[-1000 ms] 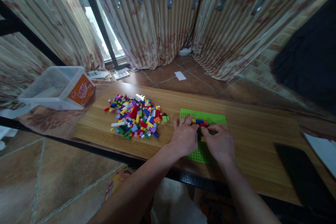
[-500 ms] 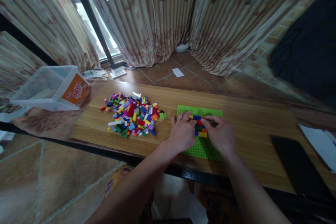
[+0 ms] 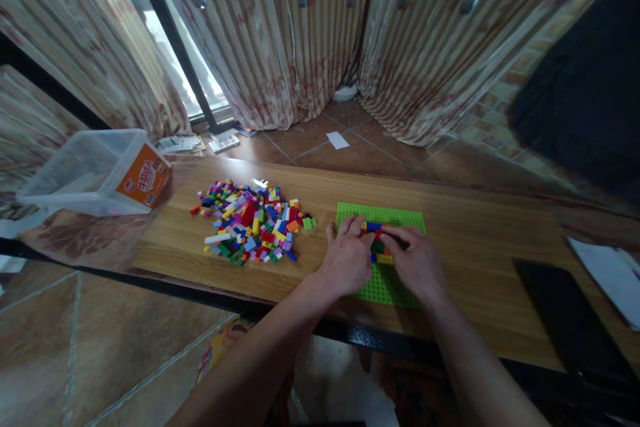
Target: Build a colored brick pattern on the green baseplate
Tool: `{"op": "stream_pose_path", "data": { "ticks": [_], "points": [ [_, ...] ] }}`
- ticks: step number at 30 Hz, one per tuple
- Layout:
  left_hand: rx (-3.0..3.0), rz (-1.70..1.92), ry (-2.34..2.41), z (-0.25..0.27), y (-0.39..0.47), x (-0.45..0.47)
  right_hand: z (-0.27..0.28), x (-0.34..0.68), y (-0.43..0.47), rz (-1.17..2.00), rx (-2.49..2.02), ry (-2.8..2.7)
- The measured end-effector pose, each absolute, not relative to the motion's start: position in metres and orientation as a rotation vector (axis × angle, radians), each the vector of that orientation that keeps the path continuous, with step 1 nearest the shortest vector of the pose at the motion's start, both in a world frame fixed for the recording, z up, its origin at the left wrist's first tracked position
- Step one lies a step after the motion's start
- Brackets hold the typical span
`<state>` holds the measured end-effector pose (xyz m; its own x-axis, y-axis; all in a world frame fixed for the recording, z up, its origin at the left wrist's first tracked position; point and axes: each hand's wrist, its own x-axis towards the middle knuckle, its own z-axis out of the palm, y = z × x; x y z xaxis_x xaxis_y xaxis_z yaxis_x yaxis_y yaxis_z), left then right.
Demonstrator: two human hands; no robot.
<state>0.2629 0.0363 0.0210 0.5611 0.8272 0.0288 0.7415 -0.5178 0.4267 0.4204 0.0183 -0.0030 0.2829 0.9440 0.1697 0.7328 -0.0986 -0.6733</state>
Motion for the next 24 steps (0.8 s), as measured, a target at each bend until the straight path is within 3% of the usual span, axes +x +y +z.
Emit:
{"op": "stream_pose_path", "data": {
  "ticks": [24],
  "points": [
    [2.435,0.292,1.267,0.021,0.033,0.262,-0.003,0.434,0.026,0.453,-1.727,-1.725]
  ]
}}
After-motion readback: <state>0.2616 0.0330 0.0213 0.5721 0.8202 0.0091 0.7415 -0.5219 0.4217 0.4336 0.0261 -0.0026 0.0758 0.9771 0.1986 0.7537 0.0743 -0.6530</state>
